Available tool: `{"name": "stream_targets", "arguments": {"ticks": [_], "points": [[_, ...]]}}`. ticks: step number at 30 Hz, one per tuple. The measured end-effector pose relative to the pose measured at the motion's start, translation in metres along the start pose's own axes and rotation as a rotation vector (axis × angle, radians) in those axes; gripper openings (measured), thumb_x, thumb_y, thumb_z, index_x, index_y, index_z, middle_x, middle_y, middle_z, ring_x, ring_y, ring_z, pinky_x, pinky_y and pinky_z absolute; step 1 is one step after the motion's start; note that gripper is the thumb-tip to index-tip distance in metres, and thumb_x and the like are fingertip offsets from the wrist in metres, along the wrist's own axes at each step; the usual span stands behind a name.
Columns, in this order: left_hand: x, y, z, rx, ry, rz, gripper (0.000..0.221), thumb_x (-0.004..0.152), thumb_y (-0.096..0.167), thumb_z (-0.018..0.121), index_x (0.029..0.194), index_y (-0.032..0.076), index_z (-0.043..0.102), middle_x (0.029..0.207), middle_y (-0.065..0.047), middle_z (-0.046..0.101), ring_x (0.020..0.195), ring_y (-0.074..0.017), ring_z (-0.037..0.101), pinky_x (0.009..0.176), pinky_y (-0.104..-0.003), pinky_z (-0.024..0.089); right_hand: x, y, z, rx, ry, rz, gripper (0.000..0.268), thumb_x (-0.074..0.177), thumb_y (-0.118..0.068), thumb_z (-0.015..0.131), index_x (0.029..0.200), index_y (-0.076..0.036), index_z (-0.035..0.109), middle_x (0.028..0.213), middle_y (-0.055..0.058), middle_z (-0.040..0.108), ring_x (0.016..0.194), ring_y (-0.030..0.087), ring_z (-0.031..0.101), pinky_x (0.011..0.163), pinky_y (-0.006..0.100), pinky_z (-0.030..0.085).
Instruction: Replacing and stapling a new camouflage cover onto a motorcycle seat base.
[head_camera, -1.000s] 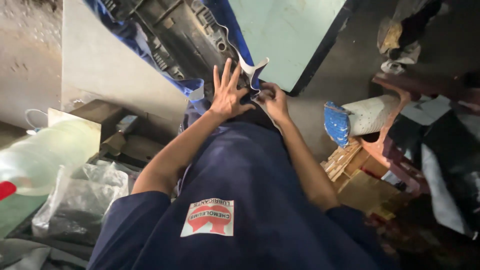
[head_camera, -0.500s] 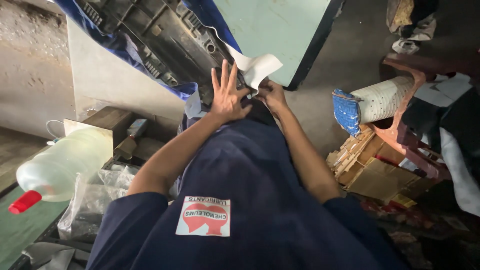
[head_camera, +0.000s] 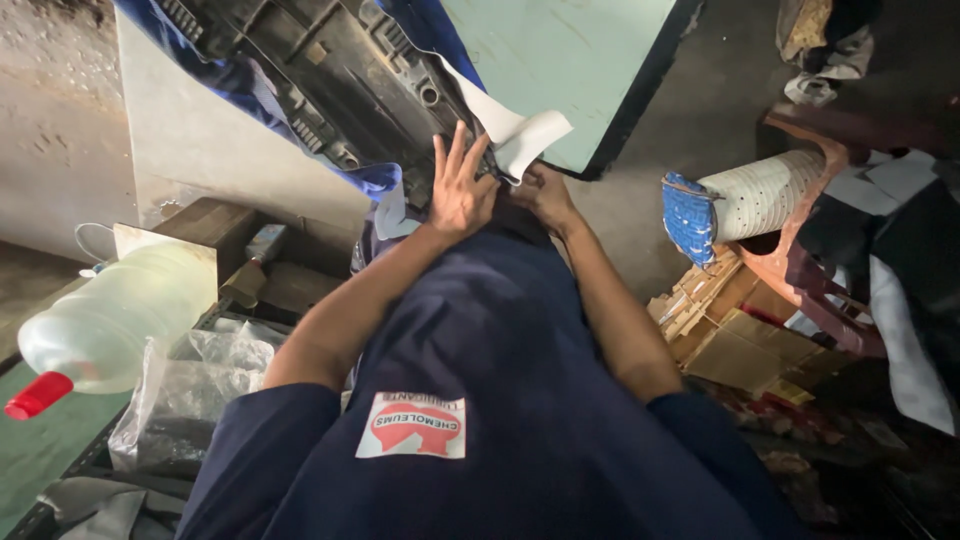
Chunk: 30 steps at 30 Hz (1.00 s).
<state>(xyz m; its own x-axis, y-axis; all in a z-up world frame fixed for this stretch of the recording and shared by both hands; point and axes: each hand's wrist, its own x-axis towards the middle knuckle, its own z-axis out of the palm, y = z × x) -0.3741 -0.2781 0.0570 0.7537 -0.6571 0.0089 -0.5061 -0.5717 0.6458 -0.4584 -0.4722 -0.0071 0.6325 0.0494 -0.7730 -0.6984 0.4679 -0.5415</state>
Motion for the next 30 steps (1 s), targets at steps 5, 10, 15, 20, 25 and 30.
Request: {"name": "stream_targets", "arguments": {"ticks": [5, 10, 15, 20, 25, 30], "points": [[-0.004, -0.003, 0.0, -0.019, 0.004, 0.025, 0.009, 0.084, 0.013, 0.072, 0.083, 0.005, 0.068, 0.158, -0.022, 0.042, 0.155, -0.0514, 0.021, 0.121, -0.077, 0.014, 0.008, 0.028, -0.011, -0.035, -0.026, -0.024, 0.041, 0.088, 0.005, 0.069, 0.128, 0.002, 0.061, 0.112, 0.008, 0.07, 0.094, 0.015, 0.07, 0.081, 0.031, 0.061], [-0.001, -0.004, -0.002, 0.081, 0.079, 0.141, 0.007, 0.086, 0.012, 0.067, 0.091, 0.007, 0.069, 0.16, -0.024, 0.04, 0.154, -0.0539, 0.023, 0.121, -0.074, 0.023, 0.011, -0.019, -0.007, -0.264, 0.137, -0.208, 0.027, 0.094, -0.001, 0.064, 0.12, 0.003, 0.069, 0.105, 0.008, 0.074, 0.086, 0.012, 0.068, 0.074, 0.028, 0.056], [-0.008, -0.004, -0.001, 0.015, 0.1, 0.084, 0.025, 0.085, 0.012, 0.066, 0.11, 0.007, 0.064, 0.157, -0.026, 0.043, 0.151, -0.0528, 0.034, 0.122, -0.072, 0.031, -0.018, -0.127, 0.044, -0.389, -0.065, -0.206, 0.024, 0.098, -0.014, 0.06, 0.117, -0.002, 0.068, 0.101, 0.005, 0.072, 0.086, 0.01, 0.067, 0.076, 0.026, 0.056], [-0.005, -0.014, 0.003, 0.002, 0.238, 0.099, 0.051, 0.09, 0.015, 0.069, 0.139, 0.011, 0.056, 0.152, -0.031, 0.041, 0.146, -0.0502, 0.041, 0.118, -0.073, 0.035, 0.004, -0.112, 0.054, -0.677, -0.195, -0.129, 0.026, 0.093, -0.015, 0.061, 0.116, -0.002, 0.065, 0.098, 0.009, 0.068, 0.086, 0.014, 0.062, 0.076, 0.028, 0.052], [-0.008, -0.024, 0.002, 0.308, 0.283, 0.353, 0.041, 0.095, 0.029, 0.063, 0.134, 0.043, 0.061, 0.153, -0.004, 0.046, 0.145, -0.0287, 0.042, 0.108, -0.076, 0.036, 0.03, -0.097, 0.017, 0.114, -0.248, 0.28, 0.039, 0.082, -0.009, 0.051, 0.119, -0.008, 0.06, 0.107, 0.011, 0.068, 0.095, 0.023, 0.067, 0.084, 0.036, 0.053], [-0.006, -0.028, 0.009, 0.396, 0.33, 0.493, 0.037, 0.101, 0.03, 0.057, 0.135, 0.045, 0.061, 0.161, 0.003, 0.038, 0.151, -0.023, 0.033, 0.11, -0.074, 0.034, 0.043, -0.149, 0.035, 0.084, -0.365, 0.493, 0.038, 0.077, -0.012, 0.049, 0.112, -0.005, 0.061, 0.109, 0.015, 0.069, 0.096, 0.029, 0.07, 0.088, 0.044, 0.055]]}}
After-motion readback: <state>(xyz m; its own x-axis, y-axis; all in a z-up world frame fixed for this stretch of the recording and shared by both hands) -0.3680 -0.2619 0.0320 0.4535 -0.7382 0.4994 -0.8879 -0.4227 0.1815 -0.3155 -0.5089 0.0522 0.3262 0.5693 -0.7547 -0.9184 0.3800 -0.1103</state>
